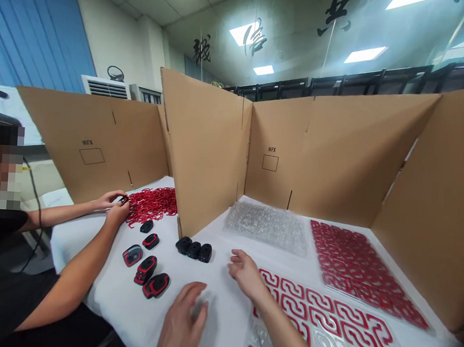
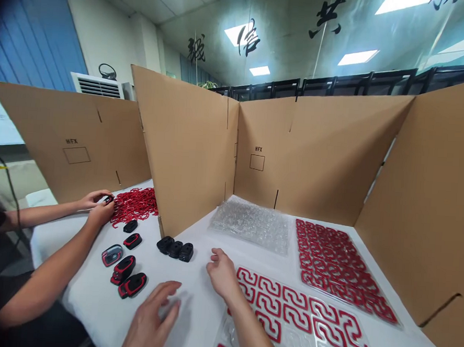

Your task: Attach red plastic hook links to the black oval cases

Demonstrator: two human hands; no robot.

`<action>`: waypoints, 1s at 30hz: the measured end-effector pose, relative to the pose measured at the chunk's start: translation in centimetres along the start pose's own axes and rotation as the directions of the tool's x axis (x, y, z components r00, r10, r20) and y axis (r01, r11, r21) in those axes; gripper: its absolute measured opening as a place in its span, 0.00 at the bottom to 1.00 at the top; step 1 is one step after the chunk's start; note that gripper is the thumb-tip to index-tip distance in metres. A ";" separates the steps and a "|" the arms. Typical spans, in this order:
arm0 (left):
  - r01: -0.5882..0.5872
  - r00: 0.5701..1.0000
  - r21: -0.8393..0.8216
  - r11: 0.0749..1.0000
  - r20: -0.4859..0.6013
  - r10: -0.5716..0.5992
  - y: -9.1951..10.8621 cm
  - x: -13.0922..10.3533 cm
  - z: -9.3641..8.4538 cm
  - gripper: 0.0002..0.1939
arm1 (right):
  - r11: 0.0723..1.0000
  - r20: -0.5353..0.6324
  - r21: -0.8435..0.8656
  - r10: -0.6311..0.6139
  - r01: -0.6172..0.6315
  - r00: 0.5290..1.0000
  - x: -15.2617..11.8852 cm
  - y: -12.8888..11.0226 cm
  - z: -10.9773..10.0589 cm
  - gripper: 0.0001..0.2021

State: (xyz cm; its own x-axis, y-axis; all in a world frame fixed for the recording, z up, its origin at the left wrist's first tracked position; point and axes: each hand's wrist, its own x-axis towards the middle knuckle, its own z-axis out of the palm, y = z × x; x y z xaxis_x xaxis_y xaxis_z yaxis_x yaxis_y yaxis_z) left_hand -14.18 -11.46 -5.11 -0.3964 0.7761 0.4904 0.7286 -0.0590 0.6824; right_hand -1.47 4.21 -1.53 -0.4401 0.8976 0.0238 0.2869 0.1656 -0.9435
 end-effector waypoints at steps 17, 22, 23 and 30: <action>0.333 0.943 0.438 0.835 -0.145 -0.300 -6.2 4.6 -9.2 0.29 | 0.728 0.312 -0.570 -0.237 0.381 0.920 -5.4 -8.0 16.3 0.14; 0.221 0.945 0.560 0.798 0.079 -0.317 -6.6 6.6 -10.2 0.24 | 0.655 0.389 -0.615 -0.233 0.439 0.891 -4.8 -7.9 16.7 0.14; 0.220 0.946 0.569 0.792 0.075 -0.317 -6.5 6.6 -10.2 0.24 | 0.645 0.399 -0.624 -0.222 0.441 0.890 -4.8 -7.9 16.1 0.16; 0.180 0.953 0.604 0.776 0.089 -0.290 -5.1 4.3 -8.8 0.25 | 0.622 0.365 -0.698 -0.116 0.355 0.924 -8.6 -6.6 5.3 0.20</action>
State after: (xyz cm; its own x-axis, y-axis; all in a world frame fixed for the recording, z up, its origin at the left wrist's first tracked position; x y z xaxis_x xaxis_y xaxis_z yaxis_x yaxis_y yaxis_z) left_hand -24.57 -13.35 -1.70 -0.5395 0.8125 0.2209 0.8317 0.4732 0.2906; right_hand -4.12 -6.76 2.75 -0.7507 0.6605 0.0110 0.6166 0.7065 -0.3474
